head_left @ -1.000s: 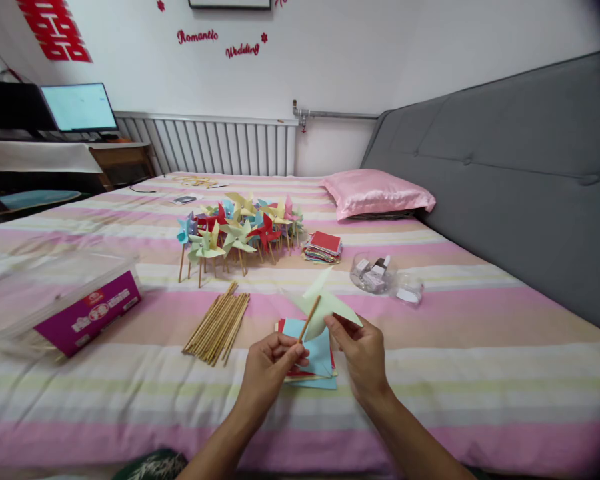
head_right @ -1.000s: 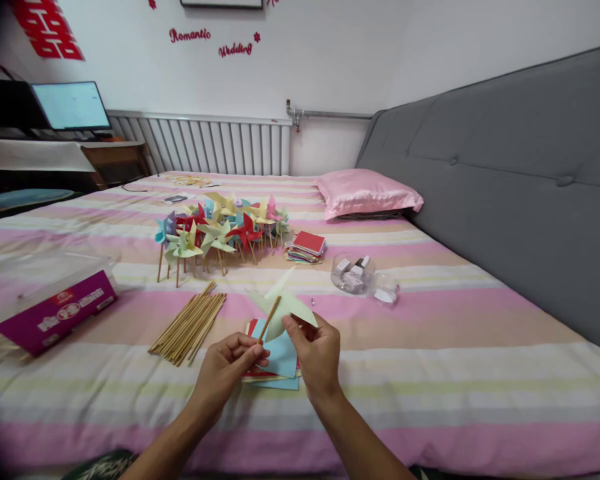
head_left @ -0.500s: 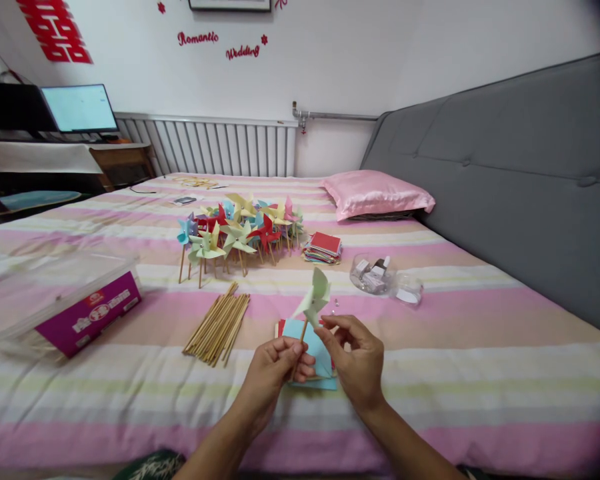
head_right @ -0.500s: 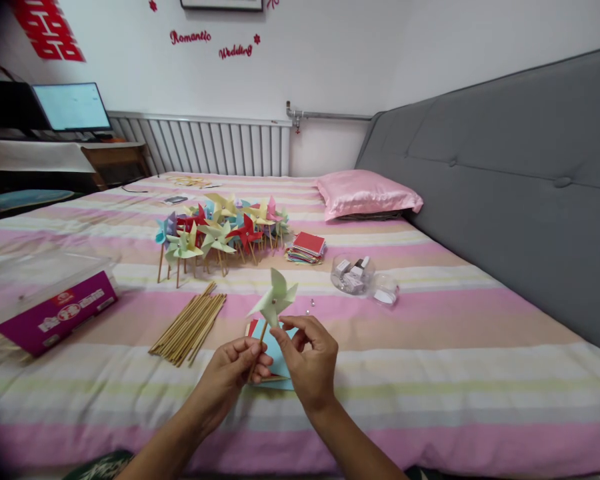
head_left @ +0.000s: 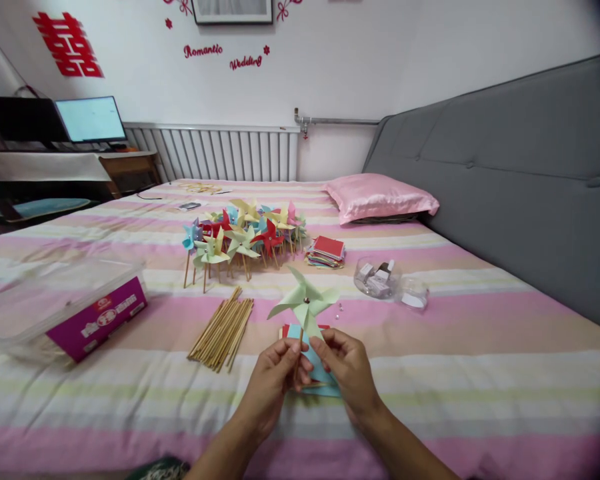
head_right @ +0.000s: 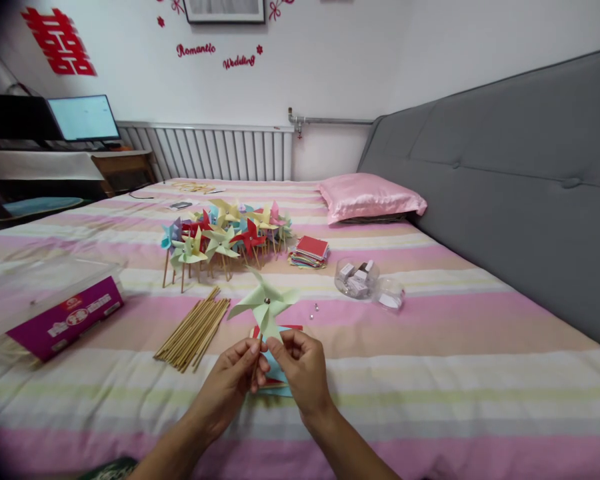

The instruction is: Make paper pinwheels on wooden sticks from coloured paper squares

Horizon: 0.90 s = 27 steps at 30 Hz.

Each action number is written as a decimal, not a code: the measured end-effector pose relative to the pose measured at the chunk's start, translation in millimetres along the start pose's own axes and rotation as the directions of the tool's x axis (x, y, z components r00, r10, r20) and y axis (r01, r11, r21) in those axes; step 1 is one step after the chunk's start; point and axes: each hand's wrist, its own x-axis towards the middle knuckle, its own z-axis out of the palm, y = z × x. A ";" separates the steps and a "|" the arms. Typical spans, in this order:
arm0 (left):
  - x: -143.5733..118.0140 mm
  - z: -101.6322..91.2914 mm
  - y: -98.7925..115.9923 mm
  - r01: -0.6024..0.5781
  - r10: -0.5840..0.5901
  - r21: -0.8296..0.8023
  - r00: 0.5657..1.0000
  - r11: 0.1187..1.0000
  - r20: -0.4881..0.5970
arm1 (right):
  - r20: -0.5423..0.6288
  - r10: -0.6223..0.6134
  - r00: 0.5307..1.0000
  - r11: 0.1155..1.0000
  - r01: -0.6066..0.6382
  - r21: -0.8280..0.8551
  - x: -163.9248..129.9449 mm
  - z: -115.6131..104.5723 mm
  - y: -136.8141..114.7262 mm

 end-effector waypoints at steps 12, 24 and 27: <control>-1.3 2.9 4.6 0.030 -0.027 0.063 0.999 0.998 -0.041 | -0.235 -0.051 0.971 0.994 0.071 0.079 10.5 -14.0 -0.9; -1.3 5.7 -5.6 0.009 -0.035 0.266 0.995 0.964 0.092 | -0.159 -0.037 0.987 0.984 0.064 0.169 16.3 -23.8 -13.1; -0.4 4.4 -6.5 0.019 -0.053 0.279 0.992 0.960 0.116 | -0.190 -0.037 0.981 0.981 0.072 0.178 17.4 -24.5 -12.6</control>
